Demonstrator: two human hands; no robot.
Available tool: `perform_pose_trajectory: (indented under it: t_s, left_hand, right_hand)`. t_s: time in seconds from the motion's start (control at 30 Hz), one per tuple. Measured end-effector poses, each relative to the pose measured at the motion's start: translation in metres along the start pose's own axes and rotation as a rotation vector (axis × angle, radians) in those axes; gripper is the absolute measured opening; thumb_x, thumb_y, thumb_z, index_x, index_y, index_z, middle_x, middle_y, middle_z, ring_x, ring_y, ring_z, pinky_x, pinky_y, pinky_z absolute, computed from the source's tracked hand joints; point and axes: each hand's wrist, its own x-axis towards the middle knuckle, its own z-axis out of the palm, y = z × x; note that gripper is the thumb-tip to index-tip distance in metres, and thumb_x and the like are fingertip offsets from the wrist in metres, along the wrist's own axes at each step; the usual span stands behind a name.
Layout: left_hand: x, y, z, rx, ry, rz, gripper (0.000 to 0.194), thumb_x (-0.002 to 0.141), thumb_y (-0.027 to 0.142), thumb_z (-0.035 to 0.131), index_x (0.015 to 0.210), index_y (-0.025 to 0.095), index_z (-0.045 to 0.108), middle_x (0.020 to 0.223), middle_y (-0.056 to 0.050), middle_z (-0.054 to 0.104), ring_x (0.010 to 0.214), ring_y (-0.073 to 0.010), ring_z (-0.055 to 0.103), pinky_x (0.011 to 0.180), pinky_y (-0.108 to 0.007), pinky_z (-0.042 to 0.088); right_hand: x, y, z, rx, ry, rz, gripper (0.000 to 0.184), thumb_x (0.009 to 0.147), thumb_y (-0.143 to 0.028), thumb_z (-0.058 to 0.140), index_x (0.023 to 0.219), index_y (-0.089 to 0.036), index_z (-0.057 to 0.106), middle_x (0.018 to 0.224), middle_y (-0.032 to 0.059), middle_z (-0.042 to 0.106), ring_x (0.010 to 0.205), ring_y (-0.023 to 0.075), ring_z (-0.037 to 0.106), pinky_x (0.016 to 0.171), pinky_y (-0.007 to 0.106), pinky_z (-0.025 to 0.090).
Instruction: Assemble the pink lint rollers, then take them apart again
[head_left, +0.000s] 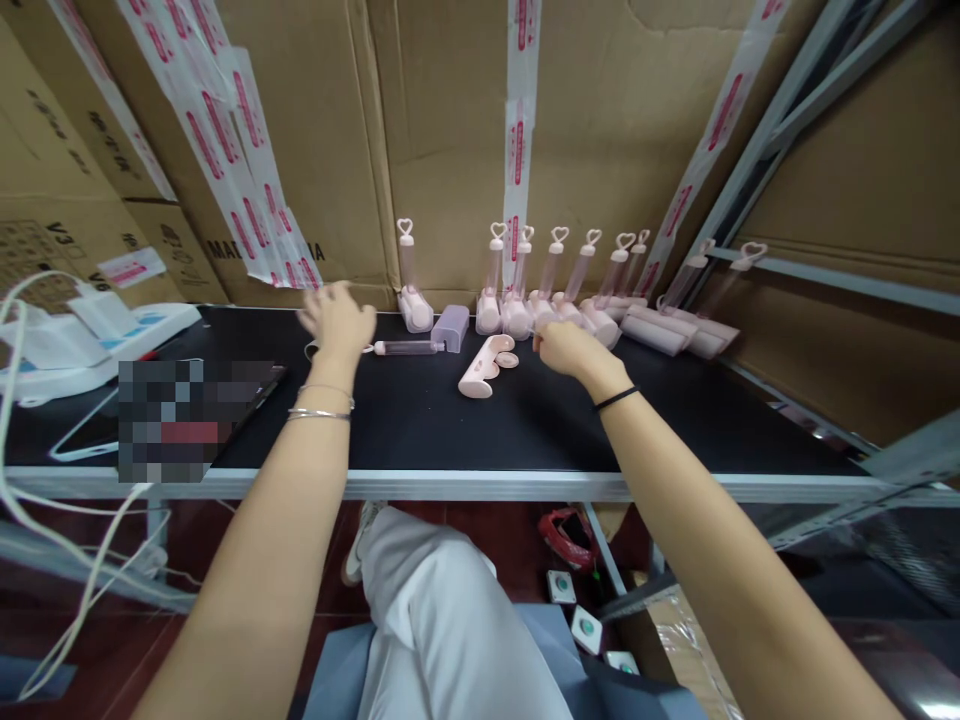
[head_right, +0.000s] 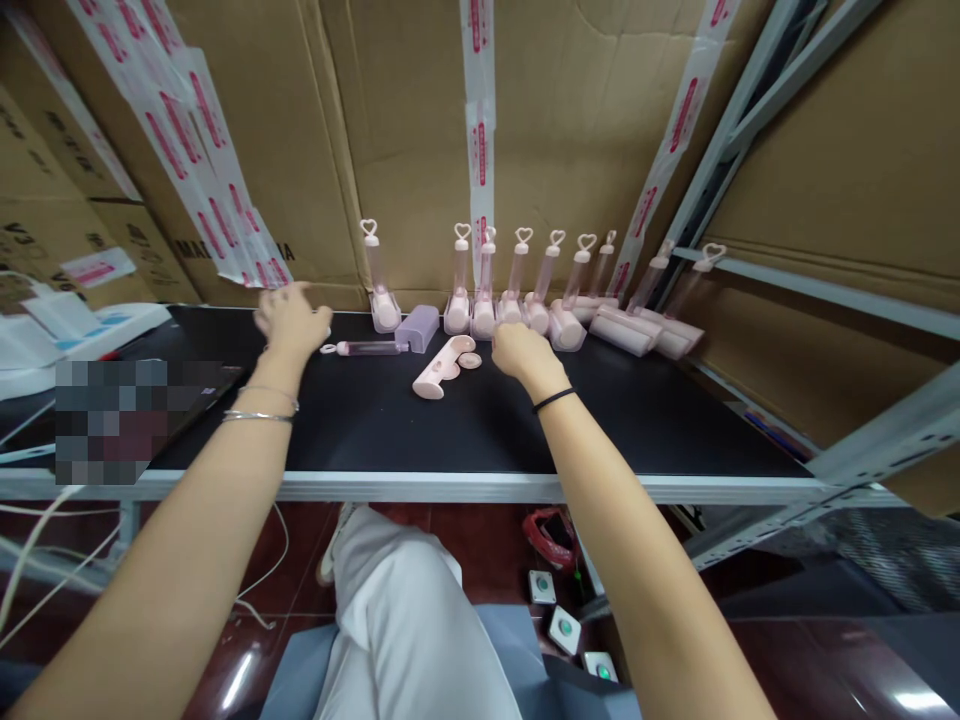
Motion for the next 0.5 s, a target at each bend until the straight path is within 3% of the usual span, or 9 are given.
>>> perform_pose_trajectory:
  t_s: [0.07, 0.17, 0.3, 0.4, 0.5]
  left_hand:
    - [0.008, -0.018, -0.007, 0.05, -0.14, -0.247, 0.066, 0.081, 0.04, 0.057, 0.137, 0.008, 0.043, 0.145, -0.031, 0.039, 0.135, -0.0435, 0.04, 0.104, -0.064, 0.033]
    - [0.007, -0.028, -0.008, 0.123, -0.35, -0.305, 0.068, 0.077, 0.041, 0.062, 0.134, 0.006, 0.049, 0.136, -0.033, 0.048, 0.129, -0.0466, 0.046, 0.099, -0.061, 0.039]
    - [-0.004, -0.013, 0.0, 0.168, -0.277, -0.098, 0.061, 0.082, 0.04, 0.058, 0.136, 0.015, 0.05, 0.146, -0.028, 0.04, 0.136, -0.0466, 0.036, 0.102, -0.066, 0.034]
    - [-0.009, -0.001, 0.002, 0.195, -0.416, 0.156, 0.052, 0.084, 0.048, 0.053, 0.133, 0.028, 0.056, 0.156, -0.017, 0.033, 0.139, -0.0469, 0.031, 0.102, -0.073, 0.028]
    - [-0.013, 0.007, -0.003, 0.264, -0.571, 0.187, 0.051, 0.083, 0.06, 0.048, 0.118, 0.028, 0.068, 0.157, -0.014, 0.032, 0.137, -0.0507, 0.031, 0.097, -0.073, 0.033]
  right_hand:
    - [0.007, -0.002, 0.008, 0.105, -0.113, 0.082, 0.036, 0.089, -0.015, 0.039, 0.11, -0.009, 0.067, 0.106, 0.0204, 0.071, 0.094, 0.0266, 0.069, 0.081, 0.035, 0.05]
    - [0.016, -0.018, 0.014, 0.317, -0.309, 0.244, 0.038, 0.094, -0.031, 0.039, 0.106, -0.008, 0.067, 0.084, 0.0142, 0.072, 0.058, 0.0168, 0.063, 0.058, 0.028, 0.049]
    - [0.027, -0.051, 0.011, 0.36, -0.377, 0.264, 0.042, 0.096, -0.037, 0.036, 0.112, -0.01, 0.064, 0.07, 0.0081, 0.067, 0.041, 0.0105, 0.049, 0.047, 0.024, 0.042]
    - [0.034, -0.076, 0.011, 0.3, -0.37, 0.211, 0.034, 0.09, -0.031, 0.048, 0.109, -0.008, 0.066, 0.071, 0.0101, 0.069, 0.045, 0.0138, 0.056, 0.048, 0.025, 0.044]
    - [0.039, -0.099, 0.018, 0.217, -0.246, 0.105, 0.036, 0.087, -0.03, 0.054, 0.111, -0.007, 0.066, 0.084, 0.0153, 0.073, 0.061, 0.0185, 0.068, 0.055, 0.025, 0.05]
